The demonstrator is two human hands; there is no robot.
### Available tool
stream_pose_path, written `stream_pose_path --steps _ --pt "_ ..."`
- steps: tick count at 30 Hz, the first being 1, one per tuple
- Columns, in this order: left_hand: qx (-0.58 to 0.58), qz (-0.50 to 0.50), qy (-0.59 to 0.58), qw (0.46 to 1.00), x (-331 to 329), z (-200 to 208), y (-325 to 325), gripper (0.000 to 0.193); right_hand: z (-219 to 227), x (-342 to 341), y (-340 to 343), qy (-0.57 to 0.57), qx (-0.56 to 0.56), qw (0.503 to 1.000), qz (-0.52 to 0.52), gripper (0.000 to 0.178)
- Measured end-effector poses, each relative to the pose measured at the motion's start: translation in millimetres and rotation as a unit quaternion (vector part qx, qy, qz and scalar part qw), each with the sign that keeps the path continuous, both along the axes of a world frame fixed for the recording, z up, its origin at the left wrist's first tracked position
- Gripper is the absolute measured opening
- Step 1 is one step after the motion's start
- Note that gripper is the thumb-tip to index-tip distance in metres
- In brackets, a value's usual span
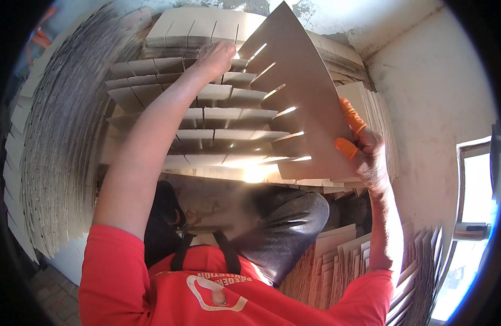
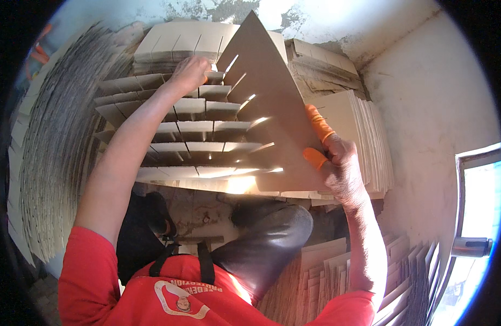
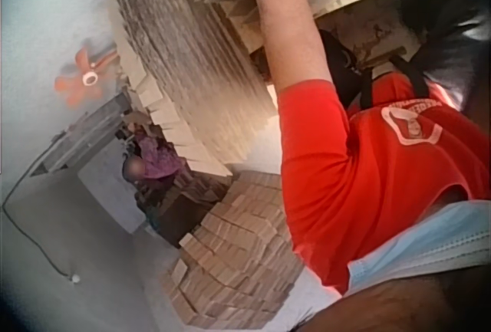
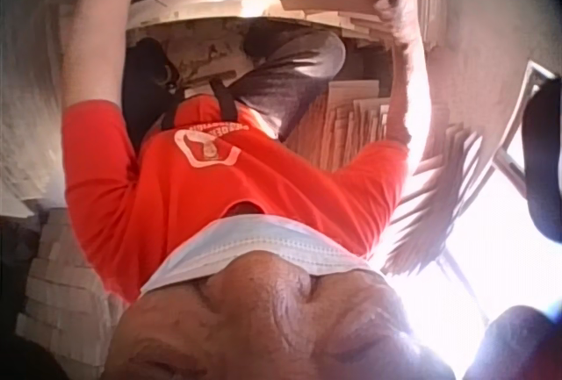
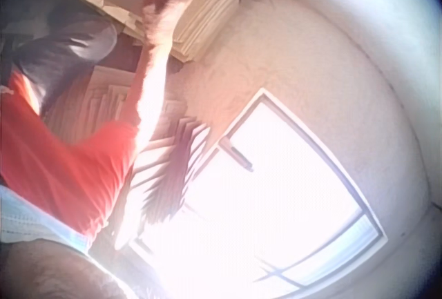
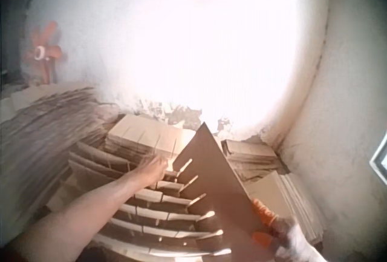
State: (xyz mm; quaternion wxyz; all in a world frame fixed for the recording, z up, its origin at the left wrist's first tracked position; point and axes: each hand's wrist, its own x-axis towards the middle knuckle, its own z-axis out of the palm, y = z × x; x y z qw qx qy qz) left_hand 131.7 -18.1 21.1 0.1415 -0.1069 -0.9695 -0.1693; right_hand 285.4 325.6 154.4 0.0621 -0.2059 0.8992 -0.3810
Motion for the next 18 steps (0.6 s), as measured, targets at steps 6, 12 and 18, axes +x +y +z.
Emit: stream_pose_path --steps 6,12,18 --pt "0.027 0.003 -0.027 0.999 3.4 0.2 -0.9 0.023 -14.1 -13.3 -30.0 -0.015 0.106 0.99 0.093 0.05" --pt "0.117 -0.03 0.128 0.984 18.2 6.7 -1.8 0.017 -31.5 -5.5 -39.5 -0.01 0.217 0.967 0.129 0.032" --pt "0.13 -0.077 0.053 0.987 19.1 18.6 3.4 0.019 -53.2 -30.6 -38.7 0.136 0.3 0.916 0.227 0.057"
